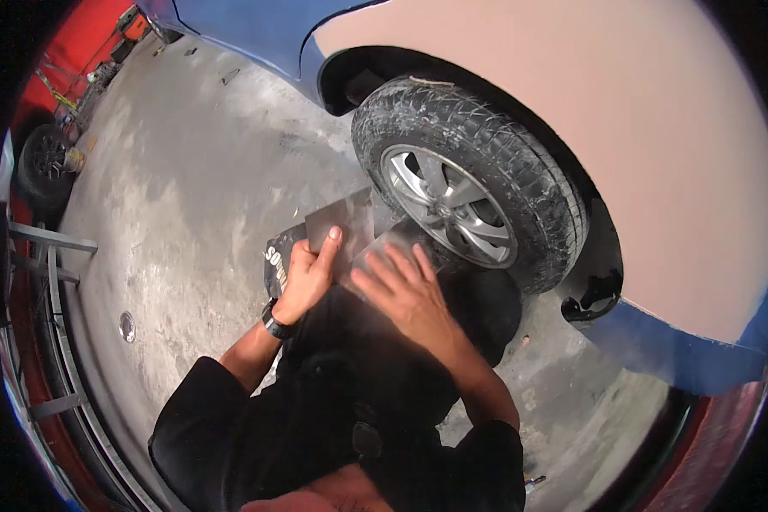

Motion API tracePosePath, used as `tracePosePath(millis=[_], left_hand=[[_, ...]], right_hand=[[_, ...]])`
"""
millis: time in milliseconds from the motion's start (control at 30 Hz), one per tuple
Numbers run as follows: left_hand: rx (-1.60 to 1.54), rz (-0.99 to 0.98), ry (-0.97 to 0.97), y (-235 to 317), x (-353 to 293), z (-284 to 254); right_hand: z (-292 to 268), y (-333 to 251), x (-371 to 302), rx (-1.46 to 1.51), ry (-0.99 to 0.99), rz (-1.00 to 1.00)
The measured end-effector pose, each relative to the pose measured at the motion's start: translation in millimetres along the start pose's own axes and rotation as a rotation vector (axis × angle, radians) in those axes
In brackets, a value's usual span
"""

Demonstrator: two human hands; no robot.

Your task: The person prepares body filler on a mixing board using a spreader, then applies the filler to a damaged section of a car's wheel arch while sitting on the floor.

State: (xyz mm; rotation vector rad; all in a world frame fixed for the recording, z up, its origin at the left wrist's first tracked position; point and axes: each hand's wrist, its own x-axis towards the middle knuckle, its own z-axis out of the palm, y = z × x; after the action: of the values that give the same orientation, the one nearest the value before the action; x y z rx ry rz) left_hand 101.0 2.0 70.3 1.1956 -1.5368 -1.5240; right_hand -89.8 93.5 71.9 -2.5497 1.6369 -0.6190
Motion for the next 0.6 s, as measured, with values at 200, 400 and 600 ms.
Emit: tracePosePath(millis=[200, 400, 600], left_hand=[[-0.45, -0.079, 0.303, 10, 21, -16], [-0.666, -0.15, 0.197, 19, 5, 13], [-0.793, -0.018, 0.073, -1, 11, 4]], right_hand=[[13, 12, -12, 0.31, -0.016, 0.052], [-22, -17, 24, 0.647, 0.483, 0.149], [23, 25, -3, 0.255, 0.163, 0.138]])
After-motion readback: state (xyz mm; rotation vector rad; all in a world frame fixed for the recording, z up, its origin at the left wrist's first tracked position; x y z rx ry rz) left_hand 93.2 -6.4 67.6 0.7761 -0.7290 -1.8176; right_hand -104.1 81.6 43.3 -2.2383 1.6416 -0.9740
